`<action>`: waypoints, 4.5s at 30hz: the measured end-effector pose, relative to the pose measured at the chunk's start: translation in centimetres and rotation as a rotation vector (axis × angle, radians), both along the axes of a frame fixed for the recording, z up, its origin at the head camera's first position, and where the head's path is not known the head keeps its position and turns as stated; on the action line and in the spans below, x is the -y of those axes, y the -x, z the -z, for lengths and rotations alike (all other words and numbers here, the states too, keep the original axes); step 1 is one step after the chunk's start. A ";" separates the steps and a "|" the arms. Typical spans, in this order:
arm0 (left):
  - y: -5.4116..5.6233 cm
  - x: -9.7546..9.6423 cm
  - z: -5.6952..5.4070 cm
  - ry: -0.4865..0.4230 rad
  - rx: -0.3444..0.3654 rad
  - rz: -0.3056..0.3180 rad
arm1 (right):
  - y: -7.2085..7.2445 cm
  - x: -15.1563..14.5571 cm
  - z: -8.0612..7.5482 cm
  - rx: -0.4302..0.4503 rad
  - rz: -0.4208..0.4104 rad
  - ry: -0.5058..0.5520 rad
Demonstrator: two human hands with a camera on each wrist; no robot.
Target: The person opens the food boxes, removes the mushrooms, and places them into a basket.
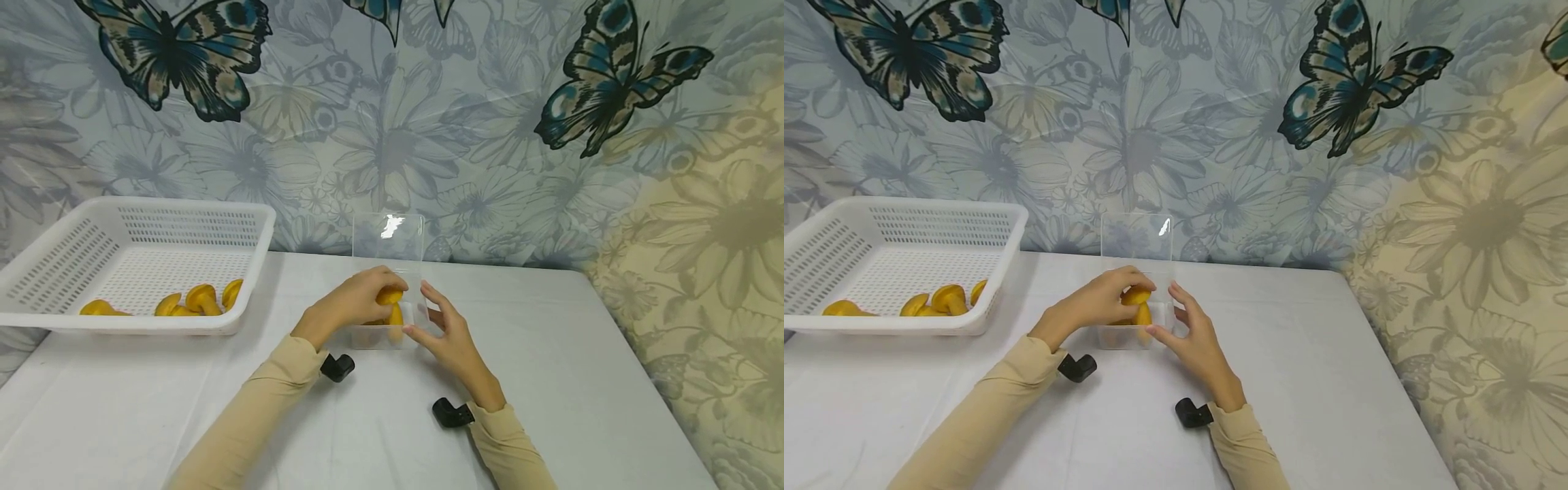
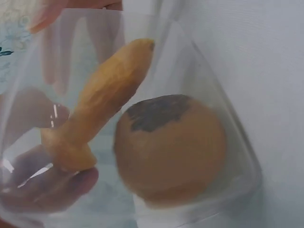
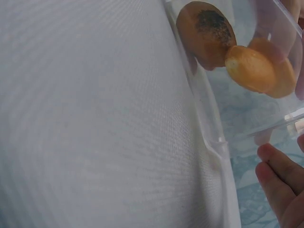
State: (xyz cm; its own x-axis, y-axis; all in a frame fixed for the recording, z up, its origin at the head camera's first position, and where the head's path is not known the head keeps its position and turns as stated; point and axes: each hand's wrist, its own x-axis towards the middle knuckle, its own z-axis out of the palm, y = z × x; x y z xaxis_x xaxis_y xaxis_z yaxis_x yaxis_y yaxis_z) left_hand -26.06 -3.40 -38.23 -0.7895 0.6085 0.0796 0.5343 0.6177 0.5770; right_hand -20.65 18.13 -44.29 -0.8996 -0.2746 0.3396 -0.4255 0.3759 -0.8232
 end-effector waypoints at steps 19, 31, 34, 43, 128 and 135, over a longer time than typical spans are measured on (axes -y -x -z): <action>-1.2 1.8 -1.7 -0.090 0.067 0.031 | 0.1 0.1 0.0 0.014 0.009 -0.007; -2.1 3.8 -3.1 -0.187 -0.050 -0.018 | 0.0 0.0 0.0 0.047 0.013 -0.005; -2.4 4.5 -3.3 -0.204 -0.060 -0.041 | 0.0 0.0 0.0 0.064 0.021 -0.006; -3.2 7.2 -4.5 -0.227 -0.102 -0.090 | -0.1 0.1 -0.1 0.084 0.042 -0.007; -5.9 24.2 -0.8 -0.045 -0.185 -0.845 | -0.8 0.5 -1.4 0.104 0.056 -0.023; -5.9 24.1 -0.8 -0.057 -0.221 -0.851 | -1.5 1.0 -3.1 0.130 0.060 -0.030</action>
